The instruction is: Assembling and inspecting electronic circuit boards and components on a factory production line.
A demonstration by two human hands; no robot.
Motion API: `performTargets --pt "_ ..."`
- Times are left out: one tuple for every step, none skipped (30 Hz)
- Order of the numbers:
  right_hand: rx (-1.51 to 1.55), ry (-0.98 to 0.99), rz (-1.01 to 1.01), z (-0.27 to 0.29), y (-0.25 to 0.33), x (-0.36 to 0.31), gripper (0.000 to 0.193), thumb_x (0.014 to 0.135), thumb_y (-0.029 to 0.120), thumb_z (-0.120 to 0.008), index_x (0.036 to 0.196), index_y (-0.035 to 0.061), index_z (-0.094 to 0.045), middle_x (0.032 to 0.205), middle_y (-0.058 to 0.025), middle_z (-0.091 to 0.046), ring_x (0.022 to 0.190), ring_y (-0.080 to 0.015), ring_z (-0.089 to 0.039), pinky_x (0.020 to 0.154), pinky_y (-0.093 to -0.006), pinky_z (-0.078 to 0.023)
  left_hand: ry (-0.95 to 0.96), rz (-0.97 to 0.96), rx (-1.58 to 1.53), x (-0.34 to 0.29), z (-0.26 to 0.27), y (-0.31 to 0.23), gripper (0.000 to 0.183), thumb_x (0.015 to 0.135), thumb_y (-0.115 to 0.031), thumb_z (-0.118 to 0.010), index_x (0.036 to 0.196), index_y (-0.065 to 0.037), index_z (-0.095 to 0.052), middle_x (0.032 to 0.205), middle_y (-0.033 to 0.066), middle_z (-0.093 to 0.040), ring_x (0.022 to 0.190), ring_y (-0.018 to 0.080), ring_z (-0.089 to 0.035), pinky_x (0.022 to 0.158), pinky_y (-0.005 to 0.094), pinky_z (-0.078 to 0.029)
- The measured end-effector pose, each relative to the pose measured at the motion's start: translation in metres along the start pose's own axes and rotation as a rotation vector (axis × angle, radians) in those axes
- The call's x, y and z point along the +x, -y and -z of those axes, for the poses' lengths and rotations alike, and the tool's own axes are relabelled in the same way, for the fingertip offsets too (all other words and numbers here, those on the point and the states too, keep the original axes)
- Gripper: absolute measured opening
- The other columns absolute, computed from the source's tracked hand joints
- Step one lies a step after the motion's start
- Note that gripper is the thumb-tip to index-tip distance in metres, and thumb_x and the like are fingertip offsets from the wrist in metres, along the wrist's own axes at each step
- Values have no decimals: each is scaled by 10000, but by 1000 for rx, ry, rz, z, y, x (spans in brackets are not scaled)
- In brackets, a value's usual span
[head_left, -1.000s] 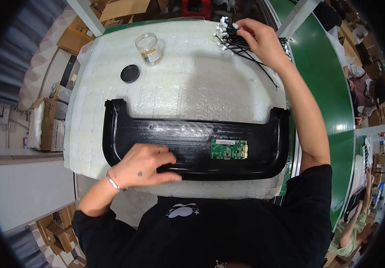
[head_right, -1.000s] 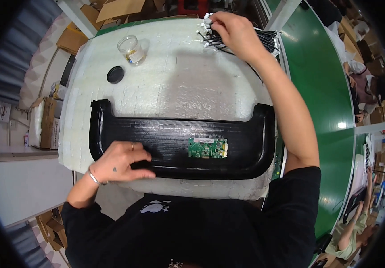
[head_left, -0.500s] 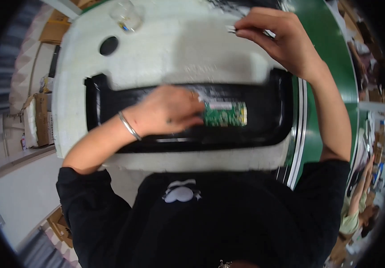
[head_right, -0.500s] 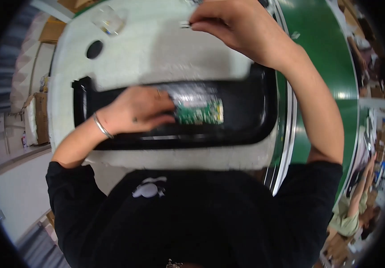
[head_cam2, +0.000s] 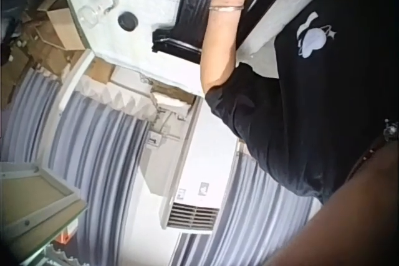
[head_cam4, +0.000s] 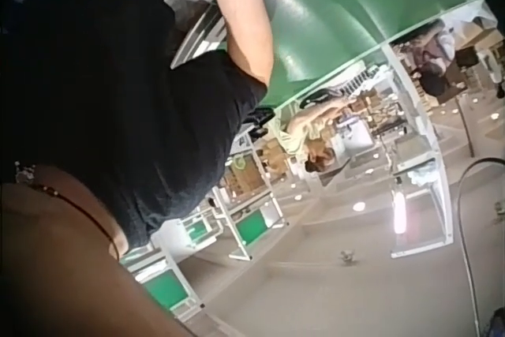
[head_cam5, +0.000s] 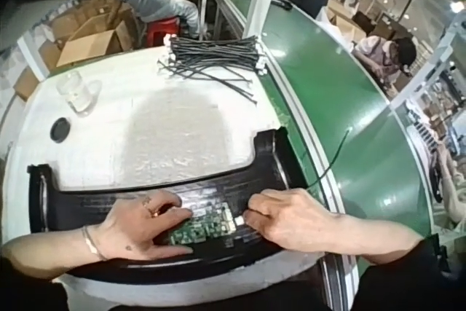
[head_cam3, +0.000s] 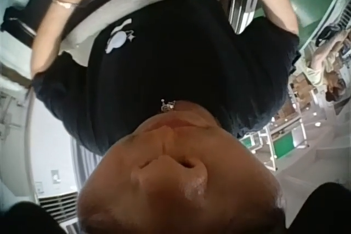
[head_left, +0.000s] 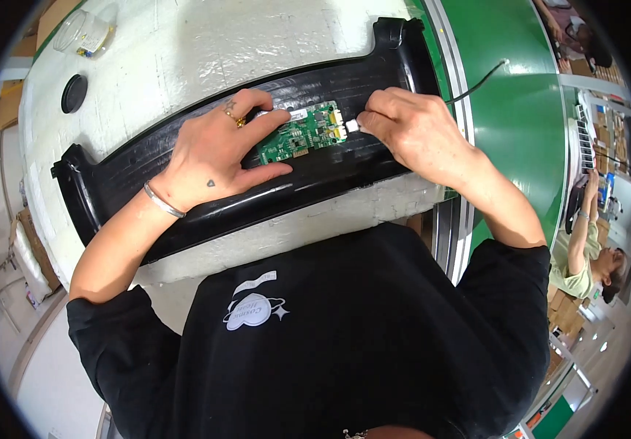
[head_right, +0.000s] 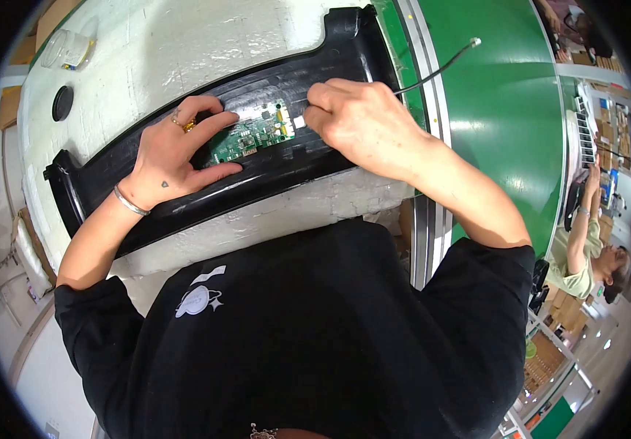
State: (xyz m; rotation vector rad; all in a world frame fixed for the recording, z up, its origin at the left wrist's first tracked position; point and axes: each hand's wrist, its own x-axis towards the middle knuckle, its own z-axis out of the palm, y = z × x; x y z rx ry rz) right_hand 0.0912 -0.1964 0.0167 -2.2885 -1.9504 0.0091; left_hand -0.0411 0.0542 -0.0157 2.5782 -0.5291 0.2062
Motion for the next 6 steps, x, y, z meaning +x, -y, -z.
performTargets --pt "2 -56 18 -4 2 -1 117 683 42 -643 794 8 -633 795 -52 -548 739 -186 -605 582 -296 -532 -32 -8 -5 -1 -2 0 508 716 -380 -776 1131 -131 -620 1074 30 -560 784 215 -626 645 311 -530" --pt "5 -113 37 -6 3 -1 86 662 52 -632 738 17 -608 770 -49 -530 742 -177 -602 579 -294 -538 -33 -11 -8 -1 -2 0 508 716 -380 -776 1131 -131 -620 1074 30 -560 784 215 -626 645 311 -530" --pt "-2 -91 31 -5 3 -1 92 672 50 -631 756 18 -610 773 -51 -530 756 -182 -609 588 -292 -543 -27 0 -2 -1 -2 0 493 718 -375 -775 1117 -126 -627 1070 29 -560 797 210 -632 653 309 -536" --pt "-2 -86 30 -4 3 -1 92 672 50 -631 756 18 -610 773 -51 -530 756 -182 -609 588 -292 -543 -22 11 4 -1 -2 0 478 720 -370 -774 1103 -122 -633 1066 29 -560 810 206 -637 662 306 -542" --pt "13 -51 48 -3 2 -1 94 675 49 -630 763 19 -615 779 -53 -529 765 -184 -613 592 -292 -544 -19 24 -15 -2 -3 -1 499 701 -339 -795 1117 -116 -634 1070 55 -569 824 230 -637 680 311 -534" --pt "30 -18 65 -1 2 -1 98 678 49 -629 771 21 -621 786 -56 -528 773 -187 -617 596 -292 -545 -16 35 -33 -2 -3 -1 524 682 -309 -815 1132 -110 -635 1074 80 -578 839 255 -637 698 316 -526"
